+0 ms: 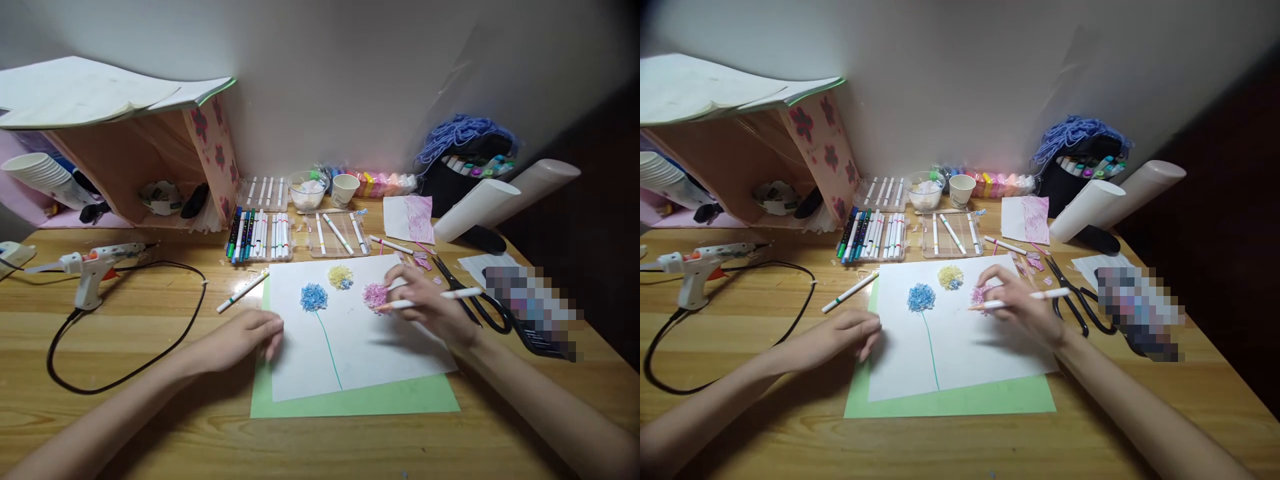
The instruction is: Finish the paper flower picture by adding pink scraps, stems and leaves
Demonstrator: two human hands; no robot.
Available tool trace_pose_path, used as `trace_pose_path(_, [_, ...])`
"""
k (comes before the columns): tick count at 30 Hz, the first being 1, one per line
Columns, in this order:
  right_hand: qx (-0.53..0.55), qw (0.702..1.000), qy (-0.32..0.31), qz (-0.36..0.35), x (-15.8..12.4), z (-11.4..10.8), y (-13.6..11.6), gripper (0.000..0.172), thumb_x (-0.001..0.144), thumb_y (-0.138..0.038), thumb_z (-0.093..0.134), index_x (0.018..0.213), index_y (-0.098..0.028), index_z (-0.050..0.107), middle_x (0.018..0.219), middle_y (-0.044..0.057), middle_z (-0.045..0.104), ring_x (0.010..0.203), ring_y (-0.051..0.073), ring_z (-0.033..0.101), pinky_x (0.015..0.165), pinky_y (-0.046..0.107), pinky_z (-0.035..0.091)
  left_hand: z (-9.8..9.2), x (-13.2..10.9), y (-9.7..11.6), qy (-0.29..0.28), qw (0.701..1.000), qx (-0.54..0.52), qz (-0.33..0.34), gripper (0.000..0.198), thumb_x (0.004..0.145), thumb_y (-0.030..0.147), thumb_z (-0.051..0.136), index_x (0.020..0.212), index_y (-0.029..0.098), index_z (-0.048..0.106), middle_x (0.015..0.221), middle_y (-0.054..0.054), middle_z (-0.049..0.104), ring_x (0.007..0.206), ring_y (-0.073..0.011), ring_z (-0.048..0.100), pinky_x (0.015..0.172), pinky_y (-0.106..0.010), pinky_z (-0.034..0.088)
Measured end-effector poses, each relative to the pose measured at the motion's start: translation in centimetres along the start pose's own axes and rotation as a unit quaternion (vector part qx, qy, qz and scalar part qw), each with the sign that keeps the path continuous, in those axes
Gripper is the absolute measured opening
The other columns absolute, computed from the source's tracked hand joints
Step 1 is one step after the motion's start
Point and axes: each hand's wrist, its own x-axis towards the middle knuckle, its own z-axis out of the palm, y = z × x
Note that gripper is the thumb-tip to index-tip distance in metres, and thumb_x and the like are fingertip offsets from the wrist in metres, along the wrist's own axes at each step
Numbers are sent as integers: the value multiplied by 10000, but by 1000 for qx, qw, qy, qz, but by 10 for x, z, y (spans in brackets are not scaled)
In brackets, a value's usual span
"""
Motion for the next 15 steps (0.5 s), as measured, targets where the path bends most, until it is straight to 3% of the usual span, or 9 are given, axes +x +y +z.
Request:
trace_pose_path(2, [-99,993,-38,44,4,5,10,178,849,-348,574,965,-214,562,665,-18,496,560,109,444,512,220,319,0,8,-12,114,986,107,52,415,949,419,279,754,192,568,782,-33,609,766,-172,527,749,-297,418])
trace_pose_path(3, [-140,987,-62,42,7,11,16,190,844,-357,580,948,-200,555,733,6,537,635,129,488,553,231,352,1,13,-17,139,976,150,78,400,953,404,274,801,193,578,836,-42,612,811,-181,525,788,-313,412])
trace_pose_path(6, [-206,976,-70,10,19,30,34,170,833,-342,581,898,-190,544,805,21,566,686,140,507,586,241,373,7,25,-24,147,957,221,114,395,961,377,247,836,186,570,853,-55,597,806,-186,508,788,-326,408])
trace_pose_path(8, [-233,971,-43,-7,26,37,44,124,827,-305,572,843,-192,524,768,11,569,673,142,512,592,247,378,9,29,-27,149,950,249,116,400,963,370,237,815,185,558,831,-54,585,786,-185,501,771,-324,405])
trace_pose_path(15, [-315,948,22,-32,29,40,54,90,814,-255,552,765,-199,502,714,-2,558,648,139,502,588,250,376,7,32,-34,150,943,270,125,399,970,360,218,818,185,544,828,-44,582,791,-186,514,765,-315,390])
